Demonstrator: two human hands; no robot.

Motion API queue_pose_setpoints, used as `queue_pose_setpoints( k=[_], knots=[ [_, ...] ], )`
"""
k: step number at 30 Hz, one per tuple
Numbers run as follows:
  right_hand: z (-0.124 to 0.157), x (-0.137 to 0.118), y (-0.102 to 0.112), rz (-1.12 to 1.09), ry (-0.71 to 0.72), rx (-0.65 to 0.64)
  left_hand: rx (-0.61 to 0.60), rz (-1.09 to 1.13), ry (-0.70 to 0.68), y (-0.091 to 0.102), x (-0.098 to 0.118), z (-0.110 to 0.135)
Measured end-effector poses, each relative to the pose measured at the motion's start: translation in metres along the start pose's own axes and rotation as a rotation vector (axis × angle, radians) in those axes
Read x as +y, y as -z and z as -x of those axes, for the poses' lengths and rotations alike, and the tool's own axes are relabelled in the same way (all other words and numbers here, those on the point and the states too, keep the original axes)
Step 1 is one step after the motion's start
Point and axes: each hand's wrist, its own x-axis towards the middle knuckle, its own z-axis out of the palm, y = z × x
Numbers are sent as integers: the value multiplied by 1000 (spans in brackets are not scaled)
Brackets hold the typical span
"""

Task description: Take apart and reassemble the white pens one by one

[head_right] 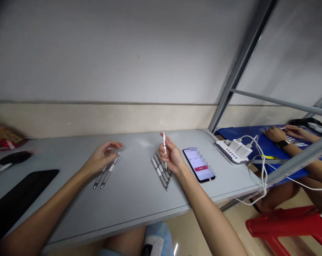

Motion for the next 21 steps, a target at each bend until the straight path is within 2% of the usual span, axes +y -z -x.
queue_pose_setpoints(
  k=[6, 10, 13, 16, 21],
  knots=[
    [3, 7, -11, 69, -75, -35, 114, -175, 10, 1, -10, -3],
    [4, 14, -13, 235, -117, -40, 94, -260, -9, 2, -14, -3],
    [3, 20, -12, 382, -74, -24, 58, -379, -74, 0, -14, -2],
    [2, 23, -10, 619, 37, 2, 77, -565, -81, -3, -14, 0],
    [3, 26, -10, 1232, 233, 45, 75, -793, -2, -5, -12, 6]
  ],
)
